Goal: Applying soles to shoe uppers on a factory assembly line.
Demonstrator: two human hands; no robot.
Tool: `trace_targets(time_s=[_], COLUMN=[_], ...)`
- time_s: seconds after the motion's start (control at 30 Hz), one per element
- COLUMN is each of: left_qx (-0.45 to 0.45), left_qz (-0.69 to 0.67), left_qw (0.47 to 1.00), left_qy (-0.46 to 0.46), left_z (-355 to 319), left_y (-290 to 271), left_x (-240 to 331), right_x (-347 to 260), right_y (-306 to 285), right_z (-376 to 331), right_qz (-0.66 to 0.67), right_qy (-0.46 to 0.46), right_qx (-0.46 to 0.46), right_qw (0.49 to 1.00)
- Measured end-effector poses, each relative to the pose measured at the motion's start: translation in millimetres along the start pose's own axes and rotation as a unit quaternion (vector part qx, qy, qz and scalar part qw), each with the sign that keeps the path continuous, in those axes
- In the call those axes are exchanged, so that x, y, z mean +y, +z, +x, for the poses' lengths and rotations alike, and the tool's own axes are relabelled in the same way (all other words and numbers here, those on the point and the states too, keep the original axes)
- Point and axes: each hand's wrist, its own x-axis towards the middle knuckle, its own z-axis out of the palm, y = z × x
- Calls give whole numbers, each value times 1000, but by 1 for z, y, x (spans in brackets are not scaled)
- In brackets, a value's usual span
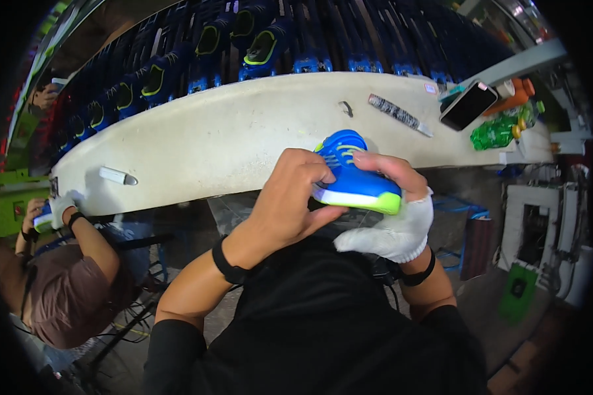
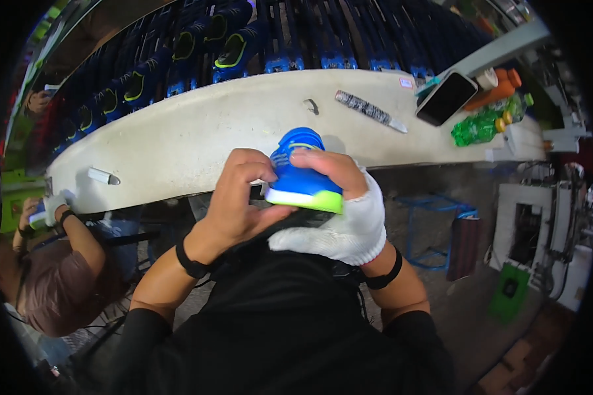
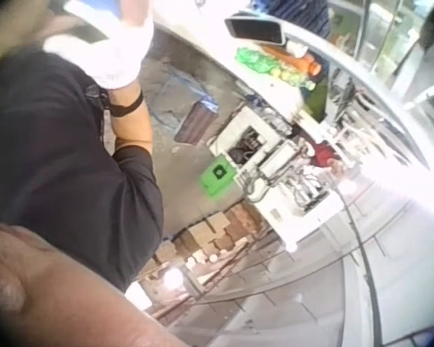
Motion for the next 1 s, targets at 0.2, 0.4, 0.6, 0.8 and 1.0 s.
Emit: trace_targets(time_s=[0.2,0.4,0.6,0.8,1.0], left_qx=[91,30,-5,-168,-133], left_qz=[-1,-93,-116,-89,182], left_qw=[989,993,992,972,973], left_qy=[-114,-72,-45,-138,-42], left_z=[-19,-26,-18,-11,-34], left_y=[22,15,4,-17,-53], left_x=[8,7,-10,-17,-26], right_x=[8,7,16,17,44], right_y=[2,3,-10,-10,14], right_z=[-1,-4,13,10,3], right_qz=[-60,-35,-8,-16,386], right_qy=[-23,8,-93,-143,-29], right_qx=[21,21,-87,-101,165], right_qw=[998,999,992,984,907])
